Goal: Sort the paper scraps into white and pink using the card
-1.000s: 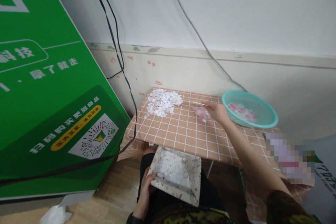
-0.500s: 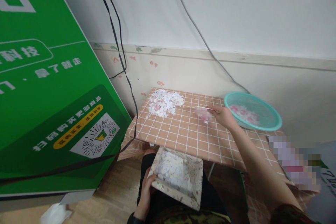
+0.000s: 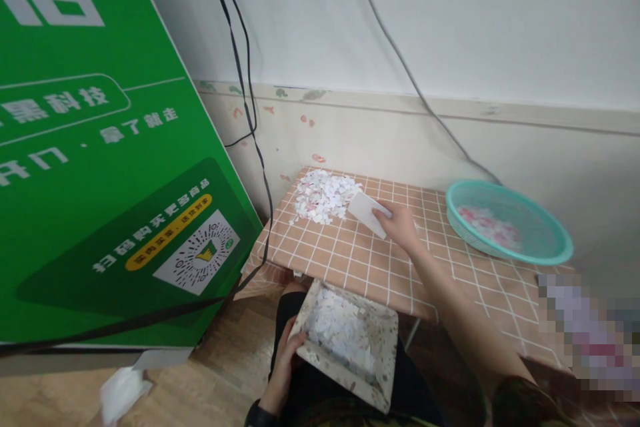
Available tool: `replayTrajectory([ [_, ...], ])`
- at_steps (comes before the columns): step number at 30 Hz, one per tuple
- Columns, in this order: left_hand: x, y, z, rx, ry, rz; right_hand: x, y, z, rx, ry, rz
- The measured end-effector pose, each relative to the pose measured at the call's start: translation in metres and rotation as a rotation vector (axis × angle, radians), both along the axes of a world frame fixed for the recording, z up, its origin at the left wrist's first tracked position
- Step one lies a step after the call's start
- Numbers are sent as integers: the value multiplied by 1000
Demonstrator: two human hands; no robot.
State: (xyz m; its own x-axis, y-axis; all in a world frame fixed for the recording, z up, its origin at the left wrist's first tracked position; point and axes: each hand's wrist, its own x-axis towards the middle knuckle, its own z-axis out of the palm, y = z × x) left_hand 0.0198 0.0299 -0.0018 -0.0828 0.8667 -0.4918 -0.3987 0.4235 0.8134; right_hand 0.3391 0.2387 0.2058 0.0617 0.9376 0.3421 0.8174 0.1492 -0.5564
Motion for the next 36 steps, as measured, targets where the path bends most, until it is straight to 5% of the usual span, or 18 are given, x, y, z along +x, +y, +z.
replayTrajectory([
  [3,-2,1,-4,37,58,11,-4,16,17,20,16,63],
  [8,0,-5,13,110,52,-36,-24,43,41,-83,-77,448],
  [17,1,-7,29,140,70,-66,-46,63,36,-102,-101,639],
  [27,10,-2,53,105,76,-22,-32,66,44,-188,-34,614],
  [36,8,-3,56,112,48,-71,-34,68,41,-156,-30,594],
])
